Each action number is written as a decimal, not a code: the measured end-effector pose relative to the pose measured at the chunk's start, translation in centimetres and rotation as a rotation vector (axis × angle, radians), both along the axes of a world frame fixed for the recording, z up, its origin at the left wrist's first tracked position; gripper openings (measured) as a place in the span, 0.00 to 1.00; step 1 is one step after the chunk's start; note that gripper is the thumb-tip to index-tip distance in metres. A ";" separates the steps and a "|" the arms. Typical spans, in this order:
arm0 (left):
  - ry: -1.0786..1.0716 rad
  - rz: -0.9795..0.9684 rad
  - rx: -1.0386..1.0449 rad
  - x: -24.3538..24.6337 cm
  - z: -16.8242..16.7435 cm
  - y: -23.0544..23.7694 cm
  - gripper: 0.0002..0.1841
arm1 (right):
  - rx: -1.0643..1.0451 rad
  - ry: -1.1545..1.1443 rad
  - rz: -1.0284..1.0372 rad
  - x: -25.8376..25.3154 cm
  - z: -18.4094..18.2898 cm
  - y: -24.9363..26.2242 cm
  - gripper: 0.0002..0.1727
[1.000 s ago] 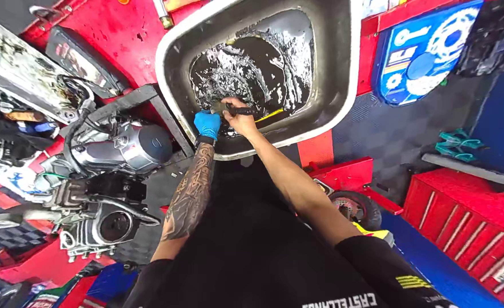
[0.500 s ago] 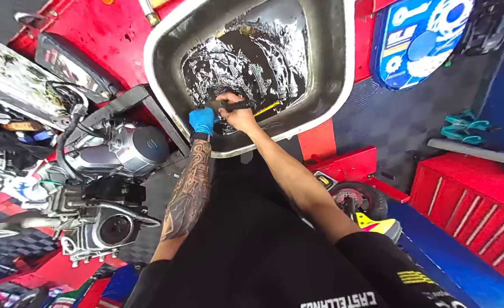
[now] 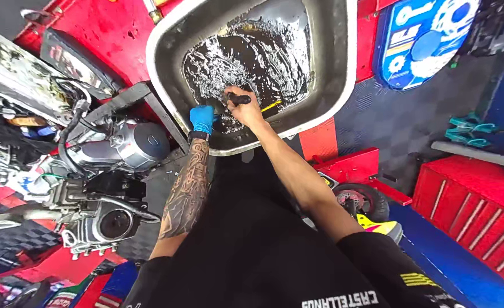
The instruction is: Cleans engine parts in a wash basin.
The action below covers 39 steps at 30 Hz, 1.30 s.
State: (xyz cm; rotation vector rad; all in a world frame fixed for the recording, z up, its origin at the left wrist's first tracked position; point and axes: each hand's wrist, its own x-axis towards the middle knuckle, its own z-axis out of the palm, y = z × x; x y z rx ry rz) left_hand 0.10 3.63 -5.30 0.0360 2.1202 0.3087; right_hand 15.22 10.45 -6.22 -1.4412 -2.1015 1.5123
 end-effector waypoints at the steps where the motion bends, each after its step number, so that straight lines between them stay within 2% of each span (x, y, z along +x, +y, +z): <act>1: 0.028 -0.093 -0.007 -0.1 0.1 0.1 0.19 | 0.023 -0.020 0.024 0.0 0.0 0.3 0.23; 4: 0.097 -0.319 -0.015 0.1 1.5 0.7 0.21 | 0.037 -0.072 0.118 0.9 -1.6 0.0 0.24; 6: 0.153 -0.421 0.014 0.6 1.8 0.8 0.24 | -0.002 -0.029 0.074 1.2 -1.7 -0.1 0.22; 9: 0.253 -0.465 0.125 1.2 1.4 0.8 0.24 | -0.011 0.198 -0.053 0.4 0.8 0.4 0.20; 11: 0.286 -0.488 0.147 1.3 1.4 1.0 0.21 | -0.062 0.341 -0.036 -0.6 1.3 0.6 0.18; 14: 0.252 -0.539 0.101 0.9 1.2 1.1 0.20 | -0.085 0.303 -0.004 -0.9 -0.8 1.4 0.18; 16: 0.213 -0.582 0.083 0.7 1.0 1.3 0.21 | -0.007 0.222 -0.016 -1.1 -1.7 2.5 0.18; 19: 0.196 -0.580 0.072 0.5 1.3 1.5 0.18 | -0.042 0.254 0.029 -1.7 -0.4 2.5 0.18; 21: 0.191 -0.592 0.054 0.3 1.5 1.7 0.17 | -0.086 0.310 0.015 -1.6 -0.9 1.9 0.18; 25: 0.161 -0.603 0.078 -0.3 1.6 1.6 0.19 | -0.055 0.175 -0.092 -0.8 -2.6 2.2 0.18; 27: 0.167 -0.606 0.077 -0.3 1.8 1.9 0.17 | -0.114 0.267 -0.142 -1.0 -1.2 1.7 0.19; 29: 0.179 -0.621 0.065 -0.2 1.7 1.8 0.15 | -0.172 0.359 -0.163 -1.4 -1.3 0.7 0.18; 33: 0.164 -0.609 0.083 -0.6 1.8 1.5 0.17 | -0.065 0.235 -0.140 -1.5 -2.3 1.2 0.18; 35: 0.172 -0.605 0.081 -0.7 1.7 1.7 0.16 | -0.116 0.314 -0.129 -1.8 -1.0 1.3 0.17; 37: 0.175 -0.610 0.074 -0.9 1.8 1.5 0.15 | -0.151 0.333 -0.126 -1.7 -1.6 0.6 0.17; 39: 0.159 -0.600 0.066 -1.4 1.6 1.2 0.17 | -0.085 0.189 -0.131 -1.2 -3.1 0.2 0.19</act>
